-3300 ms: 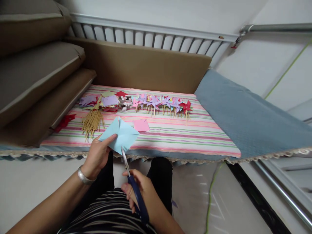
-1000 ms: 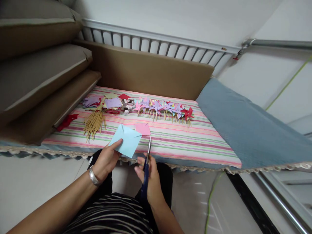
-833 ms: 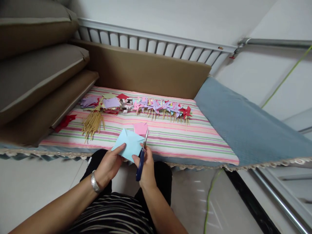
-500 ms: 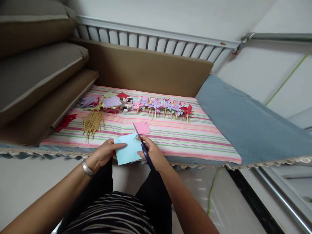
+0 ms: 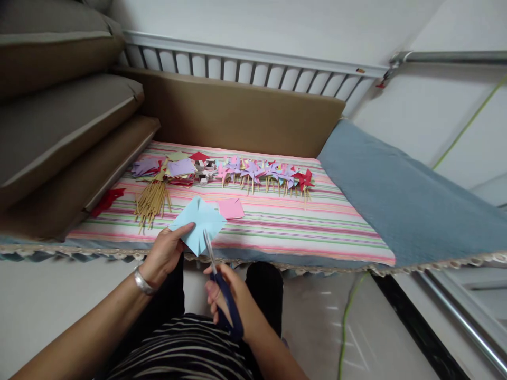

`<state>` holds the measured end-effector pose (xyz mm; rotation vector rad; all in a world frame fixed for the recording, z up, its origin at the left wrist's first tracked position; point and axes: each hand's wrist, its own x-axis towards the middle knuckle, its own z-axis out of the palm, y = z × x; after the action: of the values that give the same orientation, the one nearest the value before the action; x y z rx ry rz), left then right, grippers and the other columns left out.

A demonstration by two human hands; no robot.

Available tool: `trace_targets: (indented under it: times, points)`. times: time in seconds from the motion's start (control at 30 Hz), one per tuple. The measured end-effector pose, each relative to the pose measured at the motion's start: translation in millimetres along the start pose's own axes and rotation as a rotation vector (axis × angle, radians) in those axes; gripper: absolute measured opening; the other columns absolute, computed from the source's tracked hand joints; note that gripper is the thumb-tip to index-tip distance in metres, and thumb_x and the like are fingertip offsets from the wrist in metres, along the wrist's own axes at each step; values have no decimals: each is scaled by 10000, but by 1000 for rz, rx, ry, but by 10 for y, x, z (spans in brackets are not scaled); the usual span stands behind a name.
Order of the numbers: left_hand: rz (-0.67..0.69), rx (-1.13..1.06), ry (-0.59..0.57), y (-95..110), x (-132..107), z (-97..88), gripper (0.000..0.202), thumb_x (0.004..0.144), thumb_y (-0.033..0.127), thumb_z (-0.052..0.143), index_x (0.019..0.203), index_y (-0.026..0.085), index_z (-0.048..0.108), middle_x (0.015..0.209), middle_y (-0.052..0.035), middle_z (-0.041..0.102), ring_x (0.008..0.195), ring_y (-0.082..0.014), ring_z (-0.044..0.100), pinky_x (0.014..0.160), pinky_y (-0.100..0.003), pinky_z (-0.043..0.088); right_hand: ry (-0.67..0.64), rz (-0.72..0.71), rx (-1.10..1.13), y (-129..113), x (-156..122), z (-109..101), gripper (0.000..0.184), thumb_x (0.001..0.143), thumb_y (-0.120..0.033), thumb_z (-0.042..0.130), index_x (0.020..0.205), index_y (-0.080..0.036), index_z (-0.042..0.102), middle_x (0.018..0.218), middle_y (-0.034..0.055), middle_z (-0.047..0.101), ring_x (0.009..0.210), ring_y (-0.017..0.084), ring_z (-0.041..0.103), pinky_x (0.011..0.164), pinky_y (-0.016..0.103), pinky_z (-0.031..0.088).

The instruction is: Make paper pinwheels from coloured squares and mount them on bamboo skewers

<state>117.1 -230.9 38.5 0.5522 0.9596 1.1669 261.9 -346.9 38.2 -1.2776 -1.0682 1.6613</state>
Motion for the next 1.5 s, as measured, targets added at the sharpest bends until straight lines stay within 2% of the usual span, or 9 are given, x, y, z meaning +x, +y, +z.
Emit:
trace_targets:
  times: [0.13, 0.3, 0.5, 1.03, 1.5]
  points:
    - [13, -28, 11, -10, -22, 29, 331, 523, 223, 803, 796, 83, 678, 710, -64, 703, 570, -148, 612, 526, -254, 488, 25, 48, -37, 143, 9, 76, 530, 722, -615, 578, 1022, -192, 470, 588, -63, 483, 420, 61, 448, 356, 165, 380]
    - [19, -54, 14, -28, -5, 16, 315, 546, 219, 793, 807, 89, 674, 722, -59, 703, 582, -144, 614, 538, -252, 490, 27, 73, -45, 174, 20, 62, 572, 690, -637, 589, 1025, -188, 468, 572, -66, 494, 407, 60, 451, 337, 154, 372]
    - [33, -83, 20, -64, 3, 21, 318, 533, 215, 798, 797, 87, 676, 712, -58, 702, 571, -142, 612, 539, -254, 489, 7, 70, -35, 232, 18, 64, 531, 717, -605, 584, 1026, -190, 467, 565, -71, 503, 375, 50, 450, 337, 150, 365]
    - [45, -89, 70, -65, -49, 67, 315, 530, 224, 798, 799, 105, 683, 710, -36, 706, 563, -137, 610, 521, -251, 479, 118, 60, -93, 144, 72, 128, 523, 684, -575, 610, 1018, -186, 511, 505, -90, 464, 337, 40, 404, 311, 135, 332]
    - [39, -99, 69, -64, -66, 81, 296, 533, 222, 794, 778, 104, 680, 694, -33, 702, 547, -132, 600, 531, -256, 472, 151, 86, -56, 199, 102, 124, 556, 658, -558, 642, 1039, -169, 530, 462, -89, 467, 314, 52, 398, 293, 149, 310]
